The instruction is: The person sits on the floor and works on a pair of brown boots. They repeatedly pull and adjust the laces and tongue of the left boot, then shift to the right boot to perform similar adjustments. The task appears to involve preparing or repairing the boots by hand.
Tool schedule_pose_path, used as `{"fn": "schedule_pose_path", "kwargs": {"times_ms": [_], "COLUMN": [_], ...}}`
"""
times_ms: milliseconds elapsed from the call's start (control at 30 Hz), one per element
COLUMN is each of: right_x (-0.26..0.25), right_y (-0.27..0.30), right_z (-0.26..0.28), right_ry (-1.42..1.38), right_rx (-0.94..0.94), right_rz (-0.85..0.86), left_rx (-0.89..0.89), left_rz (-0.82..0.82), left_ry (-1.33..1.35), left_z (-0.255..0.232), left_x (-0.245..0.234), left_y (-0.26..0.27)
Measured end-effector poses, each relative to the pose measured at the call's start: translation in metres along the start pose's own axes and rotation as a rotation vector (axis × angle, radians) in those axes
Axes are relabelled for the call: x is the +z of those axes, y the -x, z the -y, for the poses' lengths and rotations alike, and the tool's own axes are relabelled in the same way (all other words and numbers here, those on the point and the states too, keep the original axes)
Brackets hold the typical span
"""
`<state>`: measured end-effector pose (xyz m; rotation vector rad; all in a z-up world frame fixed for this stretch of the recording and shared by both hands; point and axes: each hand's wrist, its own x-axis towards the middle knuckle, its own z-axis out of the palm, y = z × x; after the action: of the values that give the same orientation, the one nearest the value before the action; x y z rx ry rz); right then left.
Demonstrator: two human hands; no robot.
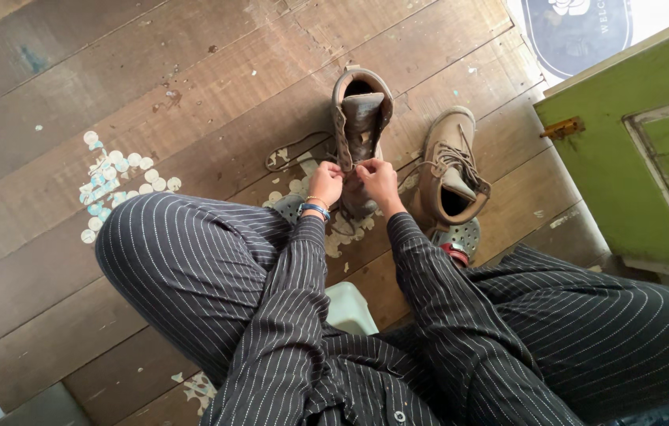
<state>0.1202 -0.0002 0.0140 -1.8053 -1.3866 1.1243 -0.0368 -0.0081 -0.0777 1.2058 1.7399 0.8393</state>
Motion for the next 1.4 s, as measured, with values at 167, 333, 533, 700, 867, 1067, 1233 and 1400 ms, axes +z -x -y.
{"fn": "schedule_pose_path", "kwargs": {"times_ms": [167,333,533,700,867,1067,1233,1400], "right_x": [0.007,0.013,0.017,0.012,0.008,0.006,-0.005,-0.003], "right_y": [-0.001,-0.005,-0.007,-0.008,-0.01,-0.008,-0.003,0.006], "right_z": [0.001,-0.008,-0.018,-0.023,-0.027,-0.032,-0.03,-0.026], "right_ry": [0.029,0.076,0.099,0.06,0.037,-0.023,-0.172,0.011], "right_rx": [0.034,0.011,-0.023,-0.079,-0.115,-0.064,0.026,-0.096], "right_rz": [-0.038,-0.081,-0.099,-0.054,-0.008,-0.043,0.033,-0.1], "left_rx": [0.208,0.017,-0.021,0.205,0.163,0.32,0.306,0.264], "left_rz": [0.024,0.069,-0.023,-0.188,-0.168,-0.189,-0.173,-0.149], "left_ry": [-0.003,0.074,0.059,-0.066,-0.096,-0.083,-0.088,-0.076], "left_z": [0.006,-0.005,-0.026,-0.042,-0.049,-0.039,-0.036,-0.037], "left_x": [0.003,0.001,-0.003,-0.003,-0.002,-0.005,-0.007,-0.007], "left_y": [-0.002,0.002,0.009,0.014,0.014,0.021,0.018,0.02]}}
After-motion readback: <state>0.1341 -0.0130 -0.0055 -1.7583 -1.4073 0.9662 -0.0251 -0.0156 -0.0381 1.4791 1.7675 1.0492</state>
